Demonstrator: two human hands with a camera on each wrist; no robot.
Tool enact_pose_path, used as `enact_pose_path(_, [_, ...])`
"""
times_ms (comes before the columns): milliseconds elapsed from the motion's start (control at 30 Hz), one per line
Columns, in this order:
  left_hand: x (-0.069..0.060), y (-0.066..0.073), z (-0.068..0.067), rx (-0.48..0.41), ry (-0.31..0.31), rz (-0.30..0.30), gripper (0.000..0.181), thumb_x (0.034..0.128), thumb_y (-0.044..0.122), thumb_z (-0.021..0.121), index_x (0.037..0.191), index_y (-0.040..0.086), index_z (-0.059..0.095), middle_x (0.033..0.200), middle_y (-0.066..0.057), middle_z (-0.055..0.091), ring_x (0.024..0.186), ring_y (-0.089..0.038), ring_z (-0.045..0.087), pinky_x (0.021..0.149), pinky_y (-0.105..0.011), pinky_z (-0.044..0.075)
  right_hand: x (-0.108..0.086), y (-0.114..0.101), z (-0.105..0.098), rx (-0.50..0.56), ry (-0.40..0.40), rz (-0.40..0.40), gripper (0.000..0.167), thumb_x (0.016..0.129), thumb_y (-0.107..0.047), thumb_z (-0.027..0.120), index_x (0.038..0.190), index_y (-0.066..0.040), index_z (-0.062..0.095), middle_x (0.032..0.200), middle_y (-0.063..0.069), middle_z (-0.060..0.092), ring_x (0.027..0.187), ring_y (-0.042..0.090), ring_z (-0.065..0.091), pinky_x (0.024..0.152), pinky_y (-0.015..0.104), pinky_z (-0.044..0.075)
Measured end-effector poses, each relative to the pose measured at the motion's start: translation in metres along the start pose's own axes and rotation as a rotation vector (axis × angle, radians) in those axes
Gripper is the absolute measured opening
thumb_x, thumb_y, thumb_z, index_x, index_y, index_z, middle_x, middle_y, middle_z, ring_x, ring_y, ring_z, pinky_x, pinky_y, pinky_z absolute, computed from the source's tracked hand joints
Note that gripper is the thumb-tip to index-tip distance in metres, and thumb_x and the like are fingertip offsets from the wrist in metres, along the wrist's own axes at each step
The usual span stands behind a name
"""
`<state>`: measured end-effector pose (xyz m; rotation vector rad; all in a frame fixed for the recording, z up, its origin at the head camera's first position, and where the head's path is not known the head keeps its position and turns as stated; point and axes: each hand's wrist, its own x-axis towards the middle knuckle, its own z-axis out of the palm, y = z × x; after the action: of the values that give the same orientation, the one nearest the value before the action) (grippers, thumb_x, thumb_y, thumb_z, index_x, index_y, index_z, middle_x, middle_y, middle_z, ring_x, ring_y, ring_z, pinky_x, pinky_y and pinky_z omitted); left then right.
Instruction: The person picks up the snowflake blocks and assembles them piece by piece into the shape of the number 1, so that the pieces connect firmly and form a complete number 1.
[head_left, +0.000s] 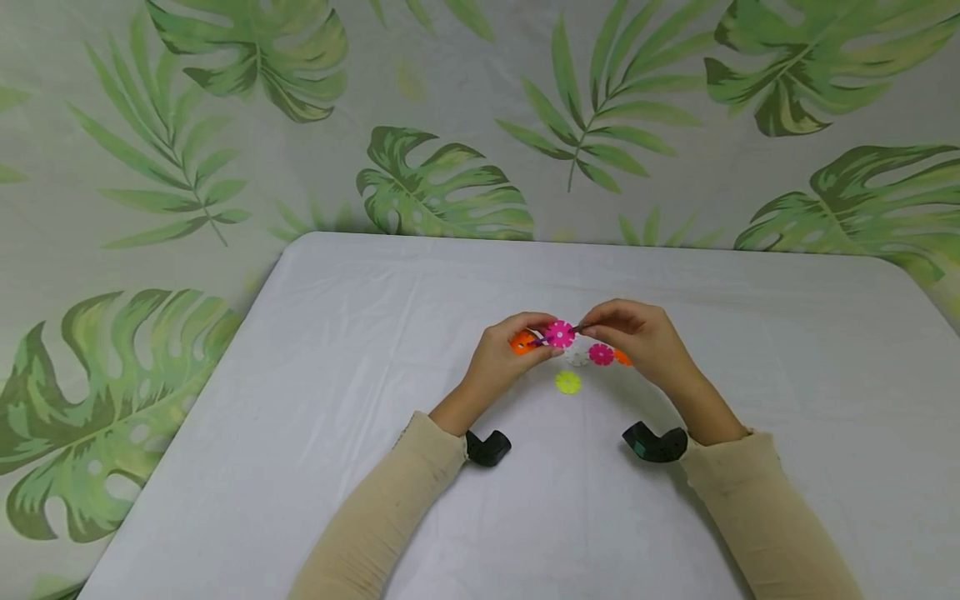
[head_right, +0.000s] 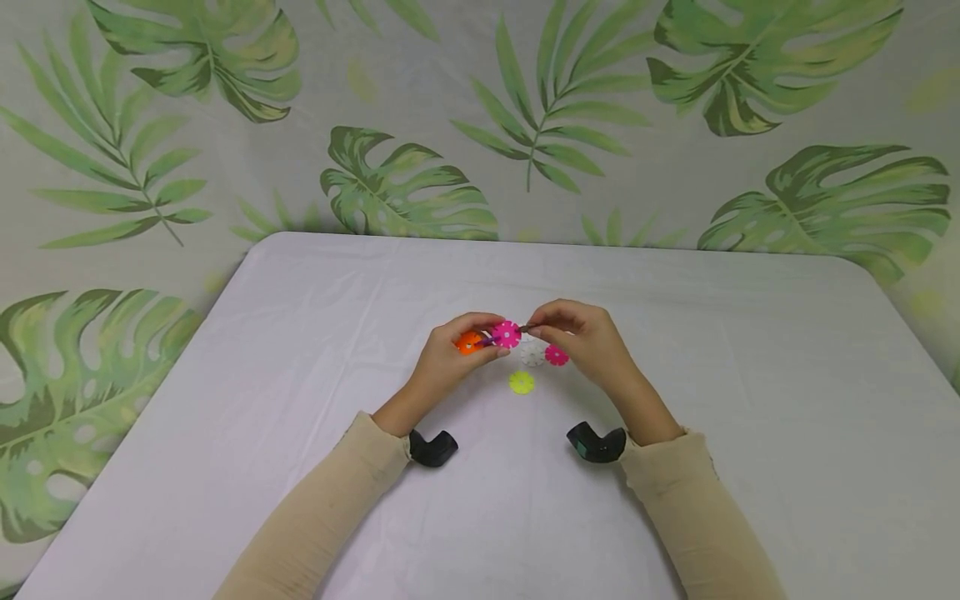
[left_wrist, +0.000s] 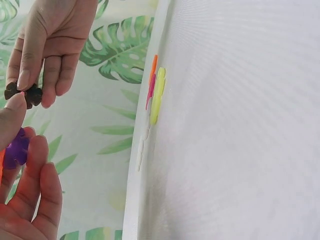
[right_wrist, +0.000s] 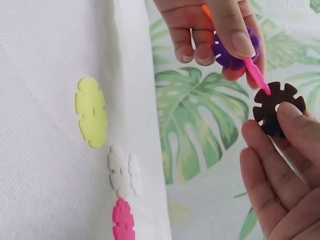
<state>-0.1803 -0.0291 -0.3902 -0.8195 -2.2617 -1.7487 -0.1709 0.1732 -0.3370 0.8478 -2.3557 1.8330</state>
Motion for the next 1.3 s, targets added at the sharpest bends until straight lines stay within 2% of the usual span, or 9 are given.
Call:
enact_pose_path(200, [-0.001, 0.006, -0.001, -0.038, -0.021, -0.007, 0.036, 0.0732, 0.007, 0.073, 0.107, 0.002, 0.062, 0.102, -0.007, 0.063, 0.09, -0.011, 0.058, 0.075, -0.023, 0.048, -0.001, 0.006, -0.001, 0.009, 0.013, -0.026, 0.011, 0.078, 0.016, 0.058, 0.089, 0.015, 0.06, 0.085, 0.019, 0.063, 0.079, 0.013, 0.063, 0.072, 0.022, 0.049])
enact_pose_path(333, [-0.001, 0.006, -0.001, -0.054, -0.027, -0.01, 0.036, 0.0725, 0.006, 0.073, 0.106, 0.0, 0.063, 0.102, -0.008, 0.063, 0.091, -0.011, 0.057, 0.076, -0.024, 0.049, -0.003, 0.014, -0.001, -0.003, 0.03, -0.034, 0.011, 0.077, 0.015, 0.061, 0.087, 0.011, 0.063, 0.083, 0.016, 0.064, 0.075, 0.015, 0.062, 0.067, 0.021, 0.05])
enact_pose_path(367, [-0.001, 0.002, 0.0, -0.06, -0.027, -0.008, 0.036, 0.0724, 0.007, 0.074, 0.107, 0.002, 0.063, 0.102, -0.007, 0.063, 0.091, -0.009, 0.057, 0.076, -0.024, 0.049, -0.003, 0.015, 0.0, -0.013, 0.037, -0.038, 0.011, 0.077, 0.014, 0.061, 0.087, 0.01, 0.063, 0.082, 0.016, 0.064, 0.074, 0.014, 0.062, 0.065, 0.021, 0.05])
enact_pose_path(567, [-0.001, 0.003, 0.0, -0.05, -0.03, -0.037, 0.037, 0.0728, 0.008, 0.073, 0.108, 0.002, 0.062, 0.103, -0.006, 0.063, 0.09, -0.01, 0.057, 0.075, -0.022, 0.049, -0.003, 0.003, 0.005, -0.036, 0.037, -0.077, 0.011, 0.076, 0.016, 0.061, 0.086, 0.011, 0.062, 0.082, 0.023, 0.062, 0.072, 0.011, 0.06, 0.061, 0.019, 0.049])
enact_pose_path(700, [-0.001, 0.016, -0.004, -0.026, -0.02, -0.052, 0.037, 0.0734, 0.005, 0.073, 0.108, 0.0, 0.061, 0.102, -0.009, 0.062, 0.089, -0.013, 0.057, 0.074, -0.021, 0.048, -0.002, 0.008, 0.002, -0.037, 0.004, -0.07, 0.017, 0.077, 0.016, 0.059, 0.093, 0.011, 0.061, 0.089, 0.024, 0.061, 0.078, 0.014, 0.061, 0.067, 0.02, 0.05])
enact_pose_path(833, [-0.002, 0.029, -0.006, -0.01, -0.018, -0.044, 0.037, 0.0737, 0.003, 0.072, 0.108, -0.003, 0.06, 0.1, -0.013, 0.062, 0.089, -0.019, 0.057, 0.075, -0.023, 0.048, -0.001, 0.018, -0.003, -0.085, 0.005, -0.047, 0.022, 0.079, 0.012, 0.06, 0.1, 0.006, 0.061, 0.096, 0.018, 0.061, 0.085, 0.012, 0.062, 0.074, 0.021, 0.049])
enact_pose_path(1033, [0.0, 0.006, -0.002, 0.0, -0.026, -0.043, 0.044, 0.0749, 0.012, 0.073, 0.115, 0.004, 0.058, 0.105, -0.003, 0.061, 0.096, -0.011, 0.055, 0.08, -0.021, 0.045, -0.003, 0.026, -0.008, -0.045, -0.002, -0.031, 0.016, 0.082, 0.005, 0.061, 0.097, 0.004, 0.062, 0.094, 0.017, 0.062, 0.084, 0.015, 0.062, 0.077, 0.023, 0.048])
enact_pose_path(1167, [0.0, 0.001, -0.002, -0.002, -0.031, 0.011, 0.05, 0.0742, 0.016, 0.074, 0.12, 0.008, 0.056, 0.11, 0.0, 0.059, 0.103, -0.015, 0.052, 0.086, -0.023, 0.043, -0.003, 0.026, -0.008, -0.007, -0.009, -0.03, 0.015, 0.082, 0.005, 0.06, 0.097, 0.006, 0.061, 0.093, 0.018, 0.062, 0.083, 0.018, 0.063, 0.076, 0.026, 0.049])
enact_pose_path(1300, [0.001, 0.001, -0.001, 0.035, -0.034, 0.071, 0.05, 0.0728, 0.017, 0.076, 0.118, 0.007, 0.057, 0.11, 0.0, 0.059, 0.103, -0.011, 0.052, 0.085, -0.022, 0.042, -0.003, 0.025, -0.007, 0.018, -0.013, -0.002, 0.016, 0.082, 0.006, 0.06, 0.098, 0.007, 0.061, 0.094, 0.018, 0.063, 0.082, 0.019, 0.064, 0.074, 0.029, 0.05])
